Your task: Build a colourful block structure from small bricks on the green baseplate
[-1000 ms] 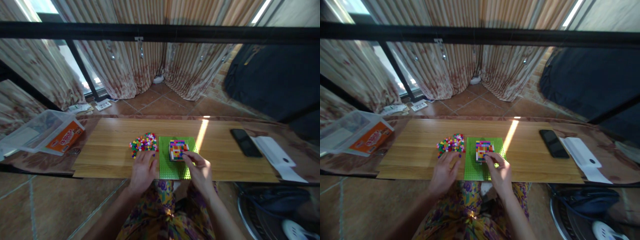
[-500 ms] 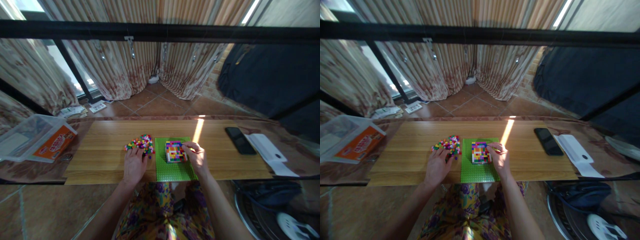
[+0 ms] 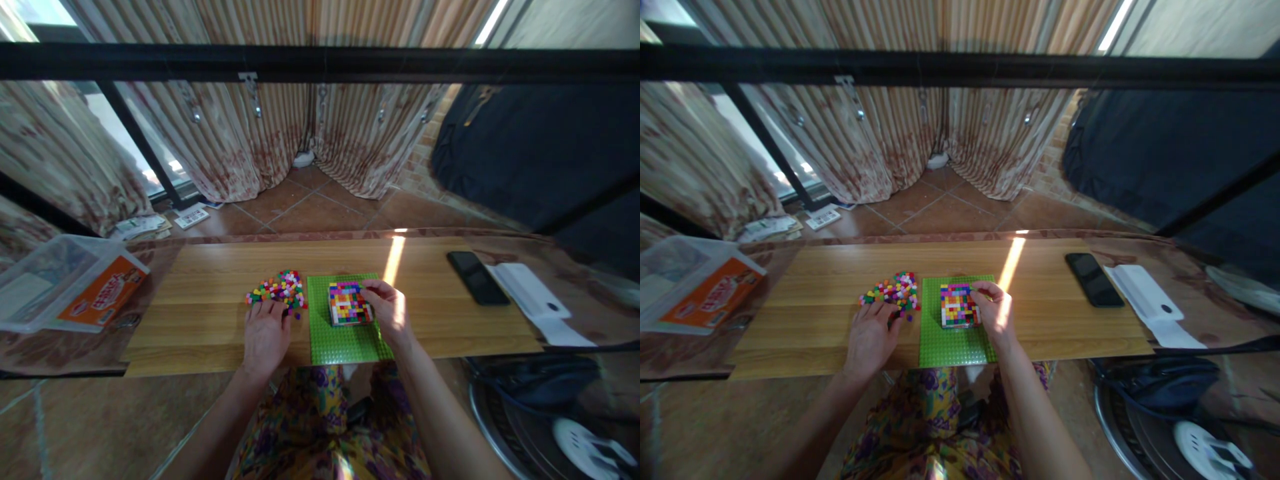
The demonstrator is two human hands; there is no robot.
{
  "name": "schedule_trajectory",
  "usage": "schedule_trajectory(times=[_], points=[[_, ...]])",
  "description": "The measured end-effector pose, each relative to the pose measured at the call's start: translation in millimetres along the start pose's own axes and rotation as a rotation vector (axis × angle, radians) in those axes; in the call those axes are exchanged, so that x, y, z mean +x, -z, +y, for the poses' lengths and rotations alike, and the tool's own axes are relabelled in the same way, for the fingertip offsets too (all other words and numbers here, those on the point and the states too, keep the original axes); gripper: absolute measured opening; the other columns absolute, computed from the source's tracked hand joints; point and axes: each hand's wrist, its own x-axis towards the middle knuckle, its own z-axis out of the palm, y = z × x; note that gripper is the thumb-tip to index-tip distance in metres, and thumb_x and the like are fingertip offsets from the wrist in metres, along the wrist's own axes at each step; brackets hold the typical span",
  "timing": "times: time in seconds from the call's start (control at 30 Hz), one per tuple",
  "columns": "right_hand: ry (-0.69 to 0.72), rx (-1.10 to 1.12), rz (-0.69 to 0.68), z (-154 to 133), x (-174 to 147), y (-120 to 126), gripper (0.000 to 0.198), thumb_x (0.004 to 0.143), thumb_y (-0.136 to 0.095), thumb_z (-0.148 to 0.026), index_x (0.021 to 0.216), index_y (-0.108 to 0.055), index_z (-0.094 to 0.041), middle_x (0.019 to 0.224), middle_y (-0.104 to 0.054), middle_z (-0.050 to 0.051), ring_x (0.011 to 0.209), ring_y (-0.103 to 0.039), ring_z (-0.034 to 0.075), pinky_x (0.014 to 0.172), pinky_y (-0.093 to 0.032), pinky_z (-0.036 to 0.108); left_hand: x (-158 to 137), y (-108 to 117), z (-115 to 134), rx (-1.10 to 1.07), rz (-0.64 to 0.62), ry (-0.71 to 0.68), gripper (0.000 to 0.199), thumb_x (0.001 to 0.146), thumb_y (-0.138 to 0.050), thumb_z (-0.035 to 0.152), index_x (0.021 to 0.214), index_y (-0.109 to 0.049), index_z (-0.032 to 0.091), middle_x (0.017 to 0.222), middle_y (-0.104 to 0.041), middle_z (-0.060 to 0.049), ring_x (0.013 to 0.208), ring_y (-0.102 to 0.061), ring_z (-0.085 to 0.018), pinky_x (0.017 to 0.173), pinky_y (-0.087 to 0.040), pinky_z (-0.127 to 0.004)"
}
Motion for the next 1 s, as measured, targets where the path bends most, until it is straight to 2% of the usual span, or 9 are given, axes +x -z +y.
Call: schedule_trajectory(times=[0.27, 0.47, 0.57, 0.63, 0.73, 0.8, 0.9, 1.0], points=[[-0.014, -0.029, 0.025, 2, 4, -4, 0.023, 0.051, -0.075, -0.026, 0.071, -0.069, -0.018, 0.063, -0.067, -0.001, 0.053, -0.058, 0.012, 0.050, -0.049, 0.026, 1, 5, 3, 0.038, -0.062, 0.009, 0.019, 0.088, -0.053, 0.023, 0.099, -0.067, 0.017, 0.103, -0.066, -0.010, 0.101, -0.056, -0.030, 0.088, -0.045, -0.042], [-0.032, -0.055, -0.033, 2, 4, -3, 0.027, 0.053, -0.075, -0.032, 0.075, -0.069, -0.018, 0.062, -0.067, 0.000, 0.053, -0.059, 0.015, 0.051, -0.050, 0.029, 7, 5, 2, 0.070, -0.116, -0.024, 0.018, 0.089, -0.052, 0.021, 0.099, -0.065, 0.016, 0.102, -0.066, -0.012, 0.103, -0.057, -0.030, 0.090, -0.044, -0.043], [0.050, -0.044, -0.037, 2, 0, 5, 0.035, 0.055, -0.077, -0.038, 0.082, -0.069, -0.018, 0.071, -0.070, 0.003, 0.063, -0.063, 0.018, 0.060, -0.053, 0.033, 10, 5, -1, 0.053, -0.122, -0.034, 0.016, 0.088, -0.053, 0.021, 0.097, -0.065, 0.014, 0.101, -0.066, -0.013, 0.103, -0.057, -0.030, 0.091, -0.045, -0.043], [0.160, -0.070, 0.026, 2, -4, 13, 0.038, 0.060, -0.076, -0.041, 0.089, -0.070, -0.018, 0.082, -0.072, 0.005, 0.074, -0.065, 0.020, 0.069, -0.053, 0.035, 11, 7, -3, 0.011, -0.111, -0.032, 0.013, 0.088, -0.055, 0.021, 0.095, -0.063, 0.014, 0.100, -0.066, -0.014, 0.101, -0.058, -0.030, 0.091, -0.045, -0.042], [0.250, -0.108, 0.178, -2, -14, 26, 0.035, 0.067, -0.071, -0.044, 0.090, -0.071, -0.018, 0.085, -0.073, 0.006, 0.078, -0.065, 0.020, 0.073, -0.051, 0.035, 9, 13, -5, -0.161, -0.085, 0.041, 0.012, 0.089, -0.053, 0.023, 0.095, -0.060, 0.015, 0.095, -0.068, -0.011, 0.094, -0.062, -0.026, 0.086, -0.048, -0.040], [0.254, -0.118, 0.205, -6, -26, 28, 0.030, 0.069, -0.070, -0.043, 0.085, -0.071, -0.018, 0.081, -0.073, 0.005, 0.075, -0.065, 0.020, 0.071, -0.050, 0.034, 6, 15, -3, -0.356, -0.077, 0.104, 0.013, 0.090, -0.052, 0.026, 0.097, -0.058, 0.018, 0.091, -0.069, -0.007, 0.084, -0.065, -0.022, 0.078, -0.051, -0.036], [0.232, -0.142, 0.059, -11, -51, 19, 0.024, 0.072, -0.070, -0.042, 0.083, -0.072, -0.020, 0.080, -0.073, 0.005, 0.075, -0.065, 0.020, 0.070, -0.051, 0.033, -2, 17, 7, -0.670, -0.026, 0.106, 0.013, 0.087, -0.055, 0.030, 0.096, -0.058, 0.020, 0.087, -0.069, -0.003, 0.079, -0.067, -0.019, 0.073, -0.052, -0.032], [0.191, -0.131, -0.129, -11, -79, 0, 0.022, 0.075, -0.070, -0.041, 0.086, -0.074, -0.022, 0.086, -0.073, 0.005, 0.079, -0.066, 0.020, 0.073, -0.052, 0.033, -11, 21, 21, -0.877, 0.023, 0.039, 0.013, 0.084, -0.059, 0.029, 0.094, -0.060, 0.021, 0.089, -0.069, -0.003, 0.083, -0.068, -0.018, 0.077, -0.053, -0.030]])
